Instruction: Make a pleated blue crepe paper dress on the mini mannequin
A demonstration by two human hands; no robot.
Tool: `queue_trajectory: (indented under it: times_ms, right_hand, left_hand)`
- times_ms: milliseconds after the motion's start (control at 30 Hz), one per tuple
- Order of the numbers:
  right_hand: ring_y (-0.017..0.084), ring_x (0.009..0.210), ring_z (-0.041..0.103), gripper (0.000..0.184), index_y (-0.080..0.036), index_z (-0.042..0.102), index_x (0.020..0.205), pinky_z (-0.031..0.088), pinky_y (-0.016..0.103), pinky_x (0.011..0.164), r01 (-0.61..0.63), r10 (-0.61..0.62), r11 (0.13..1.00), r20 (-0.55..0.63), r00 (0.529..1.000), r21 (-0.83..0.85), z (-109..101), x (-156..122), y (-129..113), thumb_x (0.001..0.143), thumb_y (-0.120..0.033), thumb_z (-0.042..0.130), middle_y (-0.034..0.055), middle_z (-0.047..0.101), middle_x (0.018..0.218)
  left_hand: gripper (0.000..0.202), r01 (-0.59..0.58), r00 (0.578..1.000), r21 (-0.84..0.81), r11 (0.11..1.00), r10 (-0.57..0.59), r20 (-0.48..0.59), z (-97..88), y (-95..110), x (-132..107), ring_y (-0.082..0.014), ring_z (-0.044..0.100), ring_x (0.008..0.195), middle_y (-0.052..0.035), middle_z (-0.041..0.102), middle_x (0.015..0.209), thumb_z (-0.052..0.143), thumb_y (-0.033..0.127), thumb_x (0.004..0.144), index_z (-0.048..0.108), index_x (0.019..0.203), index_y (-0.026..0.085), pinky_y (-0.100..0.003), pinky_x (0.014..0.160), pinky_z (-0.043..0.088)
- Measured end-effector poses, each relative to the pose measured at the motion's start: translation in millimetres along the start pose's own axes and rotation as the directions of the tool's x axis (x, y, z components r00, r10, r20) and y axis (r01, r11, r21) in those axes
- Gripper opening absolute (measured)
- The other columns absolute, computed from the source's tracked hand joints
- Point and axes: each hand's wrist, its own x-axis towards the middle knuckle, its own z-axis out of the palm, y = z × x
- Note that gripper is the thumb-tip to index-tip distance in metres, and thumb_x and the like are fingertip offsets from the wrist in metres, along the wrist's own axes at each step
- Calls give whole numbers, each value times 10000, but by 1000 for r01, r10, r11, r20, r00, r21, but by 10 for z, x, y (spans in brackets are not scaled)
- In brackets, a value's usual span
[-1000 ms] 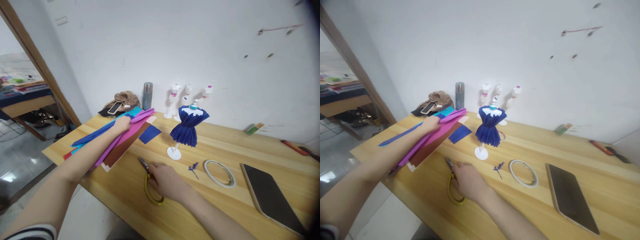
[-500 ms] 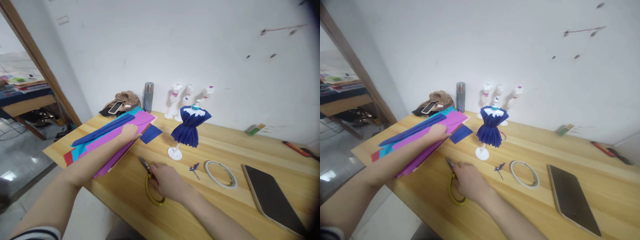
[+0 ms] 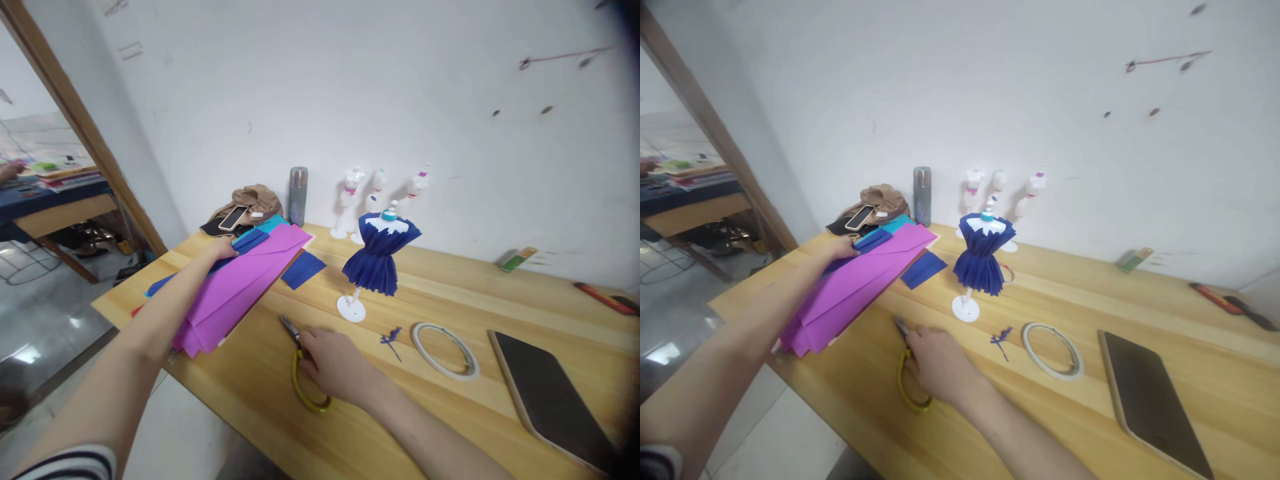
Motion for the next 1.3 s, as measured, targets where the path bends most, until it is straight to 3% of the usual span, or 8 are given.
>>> queue_trajectory:
  times_ms: [133,300,533,700,833,1033,1167,1300]
  right_hand:
    - [248,895,638,190,-171,653,979,429,329,726,-8,8,1000,8,1000,-3,8,6,1,862,-240,521,93,690,999]
    - [246,890,638,184,-168,653,980,427,327,714,-7,7,1000,4,1000,-2,9,4,0,857,-241,538,92,686,1011]
    - [240,885,638,169,-176,652,963,427,326,712,-4,4,1000,-1,1000,7,15,3,11,861,-234,531,88,686,996]
    - [258,896,649,172,-170,650,964,439,339,714,-3,3,1000,-1,1000,-12,48,16,23,851,-215,528,102,691,998]
    - [262,915,651,198,-173,643,990,441,343,725,-3,3,1000,6,1000,-31,49,26,20,863,-232,503,104,692,1017]
    - [251,880,654,203,-179,637,968,420,327,688,10,-11,1000,-4,1000,-24,48,20,38,858,-258,487,94,696,995]
    - [249,893,658,224,-179,635,999,422,328,702,18,-18,1000,-3,1000,-5,69,16,44,848,-249,485,92,700,1018]
    - [271,919,652,196,-173,643,969,430,343,716,5,-6,1000,-6,1000,-22,73,12,32,851,-248,506,98,696,1008]
  left_hand:
    - [332,84,996,118,989,-87,19,54,-28,36,-271,689,949,-180,719,1039,685,307,772,680,1024,91,-290,811,525]
    - [283,77,994,237,968,-55,-98,-9,182,-48,-318,662,1061,-240,683,1128,518,175,865,684,1069,72,-373,888,512]
    - [351,-32,992,305,952,67,-104,-101,770,-333,-330,642,1110,-250,696,1065,391,48,899,719,1025,49,-422,925,489]
    - [351,-37,997,272,961,53,-52,141,1315,-602,-322,671,1033,-253,702,1001,404,15,889,716,1048,37,-411,832,531]
    - [361,-37,999,243,969,36,6,306,1570,-793,-330,670,1030,-259,688,1051,397,-4,883,719,1042,40,-426,808,542]
    - [335,-174,985,200,964,172,29,303,1733,-1274,-299,655,1068,-233,681,1078,402,31,898,695,1058,64,-373,817,534]
    - [214,-378,923,107,920,364,127,84,1725,-1598,-238,693,936,-125,725,965,533,257,903,714,959,156,-301,764,532]
    - [255,-331,943,98,938,330,29,-265,1350,-1384,-224,679,955,-79,739,975,495,308,908,726,928,202,-291,822,508]
